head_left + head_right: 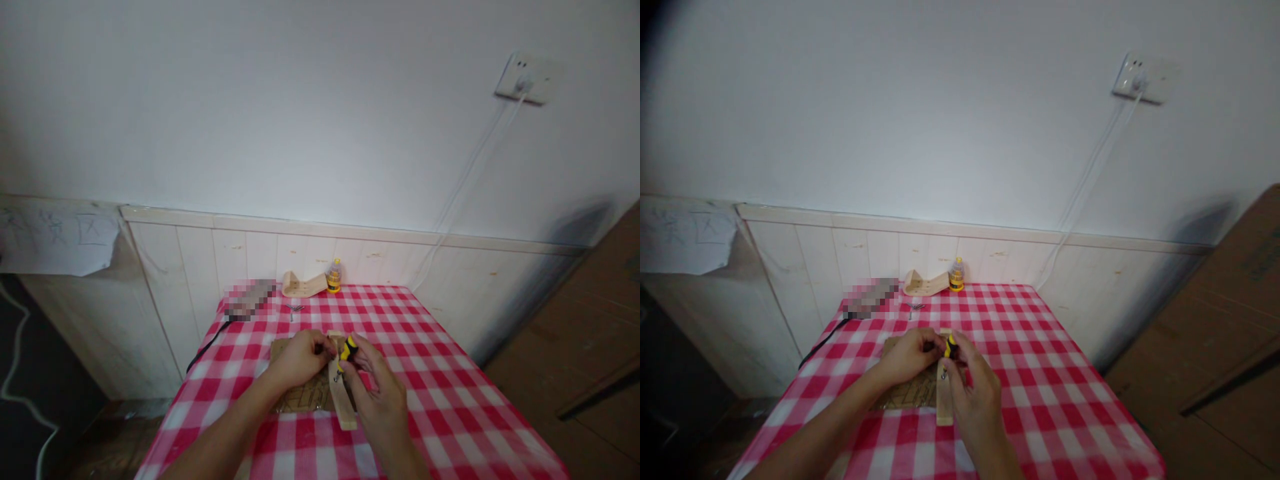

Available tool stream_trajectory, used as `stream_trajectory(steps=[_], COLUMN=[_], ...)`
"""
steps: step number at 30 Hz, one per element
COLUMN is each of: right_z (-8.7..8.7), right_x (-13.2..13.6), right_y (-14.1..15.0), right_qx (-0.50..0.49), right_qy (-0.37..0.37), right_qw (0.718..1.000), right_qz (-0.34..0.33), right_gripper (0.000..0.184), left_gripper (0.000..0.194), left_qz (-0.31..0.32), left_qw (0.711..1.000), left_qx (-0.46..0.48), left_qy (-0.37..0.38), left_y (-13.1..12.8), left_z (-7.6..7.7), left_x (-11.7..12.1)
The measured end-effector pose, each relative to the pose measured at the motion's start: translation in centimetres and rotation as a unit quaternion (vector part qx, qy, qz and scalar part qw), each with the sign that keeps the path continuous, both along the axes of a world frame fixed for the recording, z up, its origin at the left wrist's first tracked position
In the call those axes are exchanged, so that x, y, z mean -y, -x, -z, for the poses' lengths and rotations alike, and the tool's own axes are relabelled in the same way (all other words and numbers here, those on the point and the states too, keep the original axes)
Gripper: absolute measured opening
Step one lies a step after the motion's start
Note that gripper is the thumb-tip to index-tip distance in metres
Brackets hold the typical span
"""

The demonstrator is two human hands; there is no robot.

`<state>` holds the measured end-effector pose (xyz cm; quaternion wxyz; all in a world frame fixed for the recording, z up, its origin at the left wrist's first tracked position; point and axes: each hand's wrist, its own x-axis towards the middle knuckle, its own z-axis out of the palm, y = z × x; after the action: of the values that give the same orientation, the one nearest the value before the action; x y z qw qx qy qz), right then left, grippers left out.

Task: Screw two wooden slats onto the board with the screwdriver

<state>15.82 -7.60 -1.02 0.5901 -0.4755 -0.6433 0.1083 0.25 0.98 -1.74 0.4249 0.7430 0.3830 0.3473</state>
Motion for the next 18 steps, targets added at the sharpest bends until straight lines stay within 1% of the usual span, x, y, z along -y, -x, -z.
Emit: stream_trajectory(steps=[6, 9, 13, 18], right_z=[-0.3, -1.0, -2.0, -2.1], right_x=[0.0, 0.1, 0.4, 0.5], right_y=[0.2, 0.2, 0.2, 0.2], right_qx=[0.034, 0.034, 0.011, -0.019], right_qy=[-0.024, -0.006, 0.02, 0.038], right_qw=[0.999, 0.999, 0.999, 0.999], right_qz=[0.007, -0.006, -0.031, -0.028], right_gripper=[0.036, 0.037, 0.036, 0.032], left_gripper=[0.016, 0.017, 0.017, 0.016], left_qz=[0.0, 0.001, 0.002, 0.007], left_qw=[1.0, 1.0, 1.0, 1.0], left_qx=[0.001, -0.01, -0.01, 0.008], left_qy=[-0.006, -0.003, 0.004, 0.015], left_y=[0.1, 0.2, 0.2, 0.1], left_z=[-0.3, -0.3, 0.2, 0.5], left_x=[0.1, 0.0, -0.3, -0.4])
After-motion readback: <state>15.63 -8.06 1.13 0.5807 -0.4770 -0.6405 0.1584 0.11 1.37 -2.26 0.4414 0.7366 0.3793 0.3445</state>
